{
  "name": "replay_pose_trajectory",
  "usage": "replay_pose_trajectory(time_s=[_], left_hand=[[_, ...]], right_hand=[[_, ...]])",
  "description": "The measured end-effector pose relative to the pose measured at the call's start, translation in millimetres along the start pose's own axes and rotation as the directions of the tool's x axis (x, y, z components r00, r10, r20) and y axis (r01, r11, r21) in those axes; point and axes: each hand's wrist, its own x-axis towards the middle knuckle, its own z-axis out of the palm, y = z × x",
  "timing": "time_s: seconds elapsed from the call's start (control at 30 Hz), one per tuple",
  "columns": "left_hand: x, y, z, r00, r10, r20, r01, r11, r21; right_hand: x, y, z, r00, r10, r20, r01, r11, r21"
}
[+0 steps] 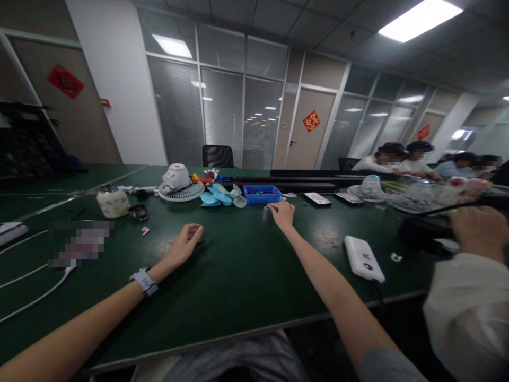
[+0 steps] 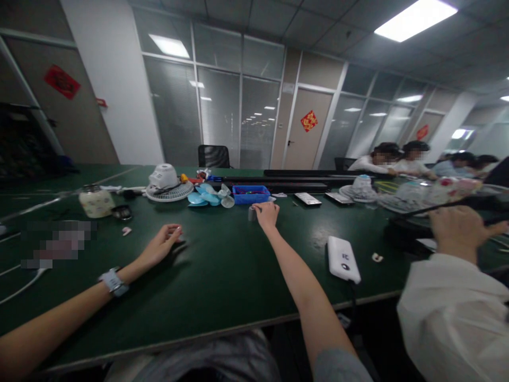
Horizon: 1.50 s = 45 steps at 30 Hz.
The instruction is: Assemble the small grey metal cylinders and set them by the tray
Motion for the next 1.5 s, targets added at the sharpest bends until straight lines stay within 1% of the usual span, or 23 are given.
replay_pose_trajectory(time_s=[0.1, 0.2, 0.3, 0.4, 0.57, 0.8, 0.87, 0.97, 1.07, 1.27, 1.5], left_hand=[[-0.8, 1.8, 0.0, 1.000, -0.003, 0.003, 0.003, 1.000, -0.013], [-0.3, -0.5, -0.5, 1.000, -0.001, 0.009, 0.001, 1.000, -0.019], [0.3, -3.5, -1.0, 1.000, 0.005, 0.018, -0.005, 1.000, -0.001], [0.0, -4.1, -1.0, 0.999, 0.008, 0.031, -0.009, 1.000, 0.022], [-1.3, -1.3, -0.6, 0.999, 0.012, 0.042, -0.013, 1.000, 0.024], [-0.8, -0.1, -0.6, 0.999, 0.021, 0.030, -0.021, 1.000, -0.009], [-1.2, 1.2, -0.2, 0.999, 0.024, 0.034, -0.024, 1.000, -0.004], [-2.2, 3.6, 0.4, 0.999, 0.022, 0.030, -0.023, 1.000, 0.016], [-2.5, 4.2, 0.5, 1.000, 0.020, 0.021, -0.020, 0.999, 0.025], [-0.3, -1.8, 0.2, 0.998, 0.039, 0.055, -0.041, 0.999, 0.030], [0.8, -4.0, 0.2, 0.997, 0.045, 0.062, -0.049, 0.996, 0.072]], right_hand=[[0.7, -0.4, 1.1, 1.000, 0.001, 0.008, -0.001, 0.999, -0.038], [0.8, -0.2, 2.4, 1.000, -0.016, 0.002, 0.016, 0.999, -0.040], [0.6, -0.3, 2.4, 0.999, -0.036, -0.039, 0.035, 0.999, -0.017], [0.8, -1.9, 1.0, 0.997, -0.028, -0.067, 0.028, 1.000, -0.002], [1.8, -5.4, -1.1, 0.999, -0.017, -0.031, 0.017, 1.000, 0.009], [0.9, -2.8, 3.0, 1.000, 0.008, -0.010, -0.008, 0.999, -0.042], [-1.9, -0.1, 5.0, 1.000, -0.022, -0.020, 0.021, 0.998, -0.057], [-8.3, 4.8, 6.9, 0.992, -0.103, -0.066, 0.098, 0.992, -0.079], [-14.4, 9.3, 6.9, 0.984, -0.150, -0.098, 0.139, 0.985, -0.104], [-17.8, 11.7, 4.1, 0.973, -0.219, -0.073, 0.206, 0.966, -0.158], [-16.7, 9.9, 2.7, 0.957, -0.287, -0.030, 0.275, 0.938, -0.209]])
